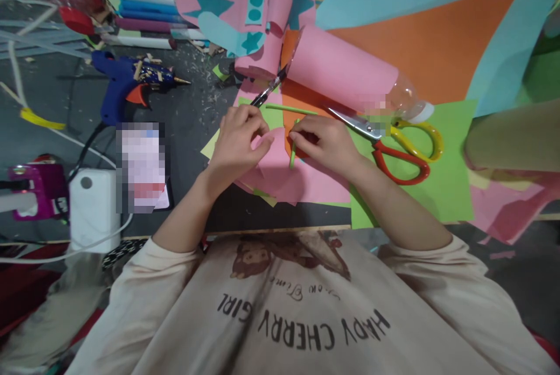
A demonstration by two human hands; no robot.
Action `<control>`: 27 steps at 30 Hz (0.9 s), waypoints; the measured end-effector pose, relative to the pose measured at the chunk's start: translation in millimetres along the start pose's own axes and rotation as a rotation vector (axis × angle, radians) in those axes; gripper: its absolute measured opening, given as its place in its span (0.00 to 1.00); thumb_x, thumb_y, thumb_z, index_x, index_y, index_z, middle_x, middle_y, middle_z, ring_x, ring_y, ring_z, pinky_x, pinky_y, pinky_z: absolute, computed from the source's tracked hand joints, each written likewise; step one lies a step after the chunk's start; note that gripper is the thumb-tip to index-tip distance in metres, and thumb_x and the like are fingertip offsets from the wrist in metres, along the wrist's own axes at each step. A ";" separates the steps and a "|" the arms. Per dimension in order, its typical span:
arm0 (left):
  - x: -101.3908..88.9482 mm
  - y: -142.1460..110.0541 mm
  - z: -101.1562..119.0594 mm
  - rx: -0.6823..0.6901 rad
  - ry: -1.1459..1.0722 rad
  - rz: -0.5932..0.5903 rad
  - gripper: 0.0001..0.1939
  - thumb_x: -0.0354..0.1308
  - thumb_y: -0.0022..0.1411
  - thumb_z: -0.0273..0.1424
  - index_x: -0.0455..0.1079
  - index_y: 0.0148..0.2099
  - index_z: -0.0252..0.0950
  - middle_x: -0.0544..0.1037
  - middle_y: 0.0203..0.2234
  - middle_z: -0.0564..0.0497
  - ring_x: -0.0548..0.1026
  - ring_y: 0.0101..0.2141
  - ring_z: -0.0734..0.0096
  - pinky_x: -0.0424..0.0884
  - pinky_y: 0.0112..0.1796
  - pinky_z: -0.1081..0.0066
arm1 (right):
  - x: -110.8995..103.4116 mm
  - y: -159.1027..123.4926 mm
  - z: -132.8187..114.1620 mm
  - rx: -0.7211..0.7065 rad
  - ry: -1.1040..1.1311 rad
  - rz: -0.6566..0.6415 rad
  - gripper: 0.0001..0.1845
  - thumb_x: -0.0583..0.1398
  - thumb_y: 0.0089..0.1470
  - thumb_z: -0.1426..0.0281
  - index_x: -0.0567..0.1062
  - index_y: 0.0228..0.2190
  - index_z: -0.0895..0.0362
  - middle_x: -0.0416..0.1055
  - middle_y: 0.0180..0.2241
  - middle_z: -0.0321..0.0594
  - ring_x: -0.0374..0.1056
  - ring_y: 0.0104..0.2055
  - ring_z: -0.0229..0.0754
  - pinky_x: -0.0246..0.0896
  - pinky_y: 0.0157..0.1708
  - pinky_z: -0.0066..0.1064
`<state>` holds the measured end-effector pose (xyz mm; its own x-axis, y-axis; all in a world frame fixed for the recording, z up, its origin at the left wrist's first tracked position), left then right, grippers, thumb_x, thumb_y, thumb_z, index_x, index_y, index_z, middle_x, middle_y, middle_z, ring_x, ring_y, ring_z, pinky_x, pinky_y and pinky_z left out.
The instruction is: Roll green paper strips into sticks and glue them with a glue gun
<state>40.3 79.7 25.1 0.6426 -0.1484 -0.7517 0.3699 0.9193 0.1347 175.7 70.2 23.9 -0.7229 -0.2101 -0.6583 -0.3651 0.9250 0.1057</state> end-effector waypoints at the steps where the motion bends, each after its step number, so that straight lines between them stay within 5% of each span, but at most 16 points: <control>1: -4.0 1.2 -2.8 -0.004 -0.082 0.023 0.14 0.58 0.62 0.43 0.64 0.32 0.39 0.74 0.35 0.48 0.71 0.39 0.63 0.68 0.44 0.62 | -0.4 0.0 -0.2 -0.005 -0.002 0.005 0.14 0.55 0.59 0.66 0.74 0.24 0.56 0.73 0.26 0.40 0.64 0.28 0.39 0.54 0.31 0.31; 6: -33.7 1.7 -40.7 -0.134 -0.409 0.305 0.17 0.58 0.61 0.50 0.65 0.35 0.42 0.65 0.21 0.57 0.63 0.22 0.75 0.60 0.25 0.70 | -1.2 -0.9 -0.8 -0.029 0.015 0.006 0.21 0.53 0.62 0.60 0.72 0.21 0.56 0.69 0.23 0.39 0.63 0.26 0.39 0.52 0.29 0.31; 9: -34.4 1.9 -53.2 -0.179 -0.517 0.346 0.20 0.60 0.58 0.53 0.66 0.36 0.43 0.63 0.19 0.58 0.61 0.20 0.77 0.56 0.22 0.70 | -3.2 -1.3 -2.7 -0.031 0.090 0.003 0.28 0.52 0.61 0.49 0.73 0.22 0.57 0.69 0.23 0.39 0.62 0.25 0.38 0.52 0.29 0.31; 14: -19.1 2.5 -31.6 -0.122 -0.604 0.248 0.22 0.63 0.55 0.54 0.66 0.33 0.41 0.60 0.15 0.61 0.57 0.16 0.82 0.53 0.18 0.72 | 7.1 -2.4 -15.4 -0.027 0.306 -0.130 0.35 0.50 0.56 0.39 0.67 0.19 0.56 0.62 0.19 0.34 0.57 0.22 0.35 0.50 0.25 0.30; 18: -11.9 -1.8 -13.3 -0.122 -0.560 0.205 0.21 0.62 0.57 0.52 0.68 0.33 0.39 0.69 0.20 0.57 0.65 0.19 0.80 0.59 0.20 0.73 | 22.0 -6.7 -13.3 0.075 0.336 -0.231 0.34 0.57 0.52 0.42 0.54 0.14 0.54 0.46 0.15 0.28 0.43 0.19 0.31 0.39 0.21 0.30; 22: -20.8 -1.5 -17.9 -0.124 -0.561 0.287 0.19 0.61 0.58 0.50 0.68 0.35 0.40 0.76 0.27 0.54 0.74 0.27 0.76 0.69 0.27 0.74 | 33.3 -12.4 -2.2 0.215 0.484 -0.290 0.33 0.58 0.53 0.45 0.54 0.14 0.53 0.45 0.14 0.27 0.44 0.17 0.30 0.39 0.18 0.29; 27: -33.7 -1.5 -45.0 -0.201 -0.711 0.457 0.15 0.62 0.60 0.46 0.69 0.34 0.40 0.78 0.26 0.54 0.75 0.24 0.78 0.71 0.24 0.75 | 16.5 -8.2 14.3 0.316 0.774 -0.044 0.29 0.60 0.52 0.44 0.59 0.18 0.53 0.51 0.13 0.26 0.48 0.15 0.30 0.46 0.16 0.27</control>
<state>-12.2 99.7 21.1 0.9908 0.1206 -0.0612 -0.1097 0.9813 0.1579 175.2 63.7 1.5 -0.9526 -0.2996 0.0529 -0.3041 0.9318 -0.1981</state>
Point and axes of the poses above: each hand's wrist, its own y-axis towards the middle knuckle, its own x-axis out of the palm, z = x × y, the point moved 10 cm from there along y, towards the middle knuckle
